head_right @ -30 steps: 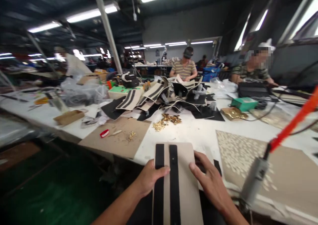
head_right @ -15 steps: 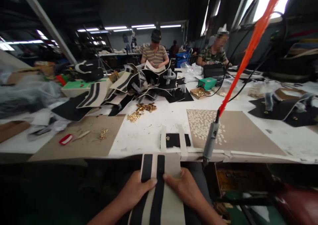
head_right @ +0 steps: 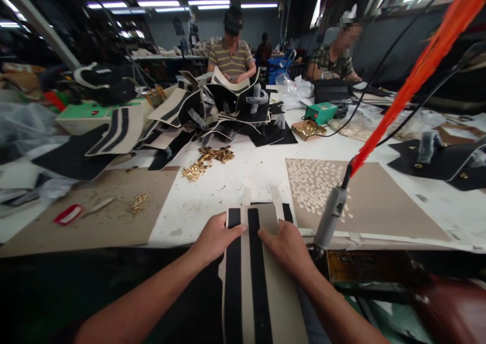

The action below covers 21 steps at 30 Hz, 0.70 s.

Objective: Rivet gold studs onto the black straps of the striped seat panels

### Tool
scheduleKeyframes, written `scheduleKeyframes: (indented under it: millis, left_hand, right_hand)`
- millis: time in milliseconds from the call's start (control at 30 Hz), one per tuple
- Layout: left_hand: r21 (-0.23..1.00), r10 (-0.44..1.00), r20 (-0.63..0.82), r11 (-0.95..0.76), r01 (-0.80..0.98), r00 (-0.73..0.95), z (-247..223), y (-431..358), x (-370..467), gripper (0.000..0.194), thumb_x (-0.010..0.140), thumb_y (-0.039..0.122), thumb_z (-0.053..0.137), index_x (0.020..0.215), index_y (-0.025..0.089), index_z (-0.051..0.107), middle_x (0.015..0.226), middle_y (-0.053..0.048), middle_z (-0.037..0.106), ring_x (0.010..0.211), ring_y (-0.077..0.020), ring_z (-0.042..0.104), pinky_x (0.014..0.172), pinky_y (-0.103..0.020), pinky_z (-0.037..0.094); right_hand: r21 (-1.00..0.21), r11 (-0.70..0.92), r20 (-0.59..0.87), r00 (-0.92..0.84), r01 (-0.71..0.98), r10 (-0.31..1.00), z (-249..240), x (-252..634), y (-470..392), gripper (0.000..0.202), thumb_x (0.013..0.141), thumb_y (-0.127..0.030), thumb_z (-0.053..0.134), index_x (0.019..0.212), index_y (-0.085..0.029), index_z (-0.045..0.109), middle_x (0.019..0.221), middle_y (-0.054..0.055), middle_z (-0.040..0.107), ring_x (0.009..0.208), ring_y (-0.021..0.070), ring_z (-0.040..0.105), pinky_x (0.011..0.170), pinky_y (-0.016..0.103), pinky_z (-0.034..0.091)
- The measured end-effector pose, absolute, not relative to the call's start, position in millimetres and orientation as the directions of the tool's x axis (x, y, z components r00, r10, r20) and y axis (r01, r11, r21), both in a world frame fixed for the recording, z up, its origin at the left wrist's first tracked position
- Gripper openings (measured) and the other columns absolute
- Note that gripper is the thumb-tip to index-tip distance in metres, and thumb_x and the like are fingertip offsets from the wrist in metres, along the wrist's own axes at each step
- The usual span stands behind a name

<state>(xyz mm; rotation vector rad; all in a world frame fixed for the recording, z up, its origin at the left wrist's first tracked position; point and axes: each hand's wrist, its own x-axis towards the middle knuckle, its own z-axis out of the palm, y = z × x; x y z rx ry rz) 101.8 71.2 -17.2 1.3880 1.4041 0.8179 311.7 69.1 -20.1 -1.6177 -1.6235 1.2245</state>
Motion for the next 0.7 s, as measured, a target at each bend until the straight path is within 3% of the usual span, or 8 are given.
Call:
scheduleKeyframes:
  millis: [200, 333, 467, 700]
  left_hand:
    - [0.924, 0.968, -0.211, 0.151, 0.350, 0.140, -16.0, 83.0, 103.4, 0.019, 0.080, 0.021, 0.067, 0.096, 0.017, 0.077, 0.093, -0.004, 0.081, 0.088, -0.0253, 0.074, 0.077, -0.032, 0.055]
    - [0.932, 0.899, -0.357, 0.325, 0.162, 0.252, -21.7, 55.9, 96.1, 0.027, 0.081, 0.025, 0.072, 0.106, 0.016, 0.077, 0.102, -0.006, 0.082, 0.093, -0.0276, 0.076, 0.079, -0.033, 0.058]
    - [0.939, 0.892, -0.343, 0.314, 0.142, 0.294, -20.5, 47.0, 92.1, 0.027, 0.083, 0.024, 0.072, 0.109, 0.018, 0.079, 0.108, -0.004, 0.082, 0.099, -0.0275, 0.076, 0.087, -0.035, 0.058]
    - [0.907, 0.951, -0.252, 0.168, 0.386, 0.178, -15.2, 107.6, 103.1, 0.014, 0.081, 0.026, 0.073, 0.091, 0.018, 0.081, 0.090, -0.003, 0.082, 0.085, -0.0256, 0.076, 0.075, -0.032, 0.056]
  right_hand:
    - [-0.808, -0.115, -0.176, -0.052, 0.578, 0.983, -25.0, 307.1, 77.6, 0.029, 0.082, -0.047, 0.075, 0.092, -0.020, 0.081, 0.093, 0.012, 0.082, 0.094, 0.0360, 0.077, 0.081, 0.040, 0.060]
    - [-0.852, -0.254, -0.348, -0.134, 0.457, 0.928, -32.9, 306.7, 50.1, 0.030, 0.084, -0.049, 0.073, 0.091, -0.021, 0.081, 0.092, 0.008, 0.082, 0.086, 0.0326, 0.077, 0.074, 0.037, 0.061]
    - [-0.847, -0.378, -0.451, -0.129, 0.373, 0.883, -28.8, 306.5, 37.5, 0.035, 0.082, -0.054, 0.073, 0.089, -0.021, 0.080, 0.088, 0.006, 0.082, 0.082, 0.0314, 0.077, 0.068, 0.035, 0.061]
    - [-0.832, -0.243, -0.254, 0.046, 0.499, 0.966, -18.1, 301.7, 90.3, 0.035, 0.083, -0.054, 0.072, 0.092, -0.021, 0.080, 0.094, 0.010, 0.082, 0.090, 0.0347, 0.078, 0.073, 0.038, 0.062]
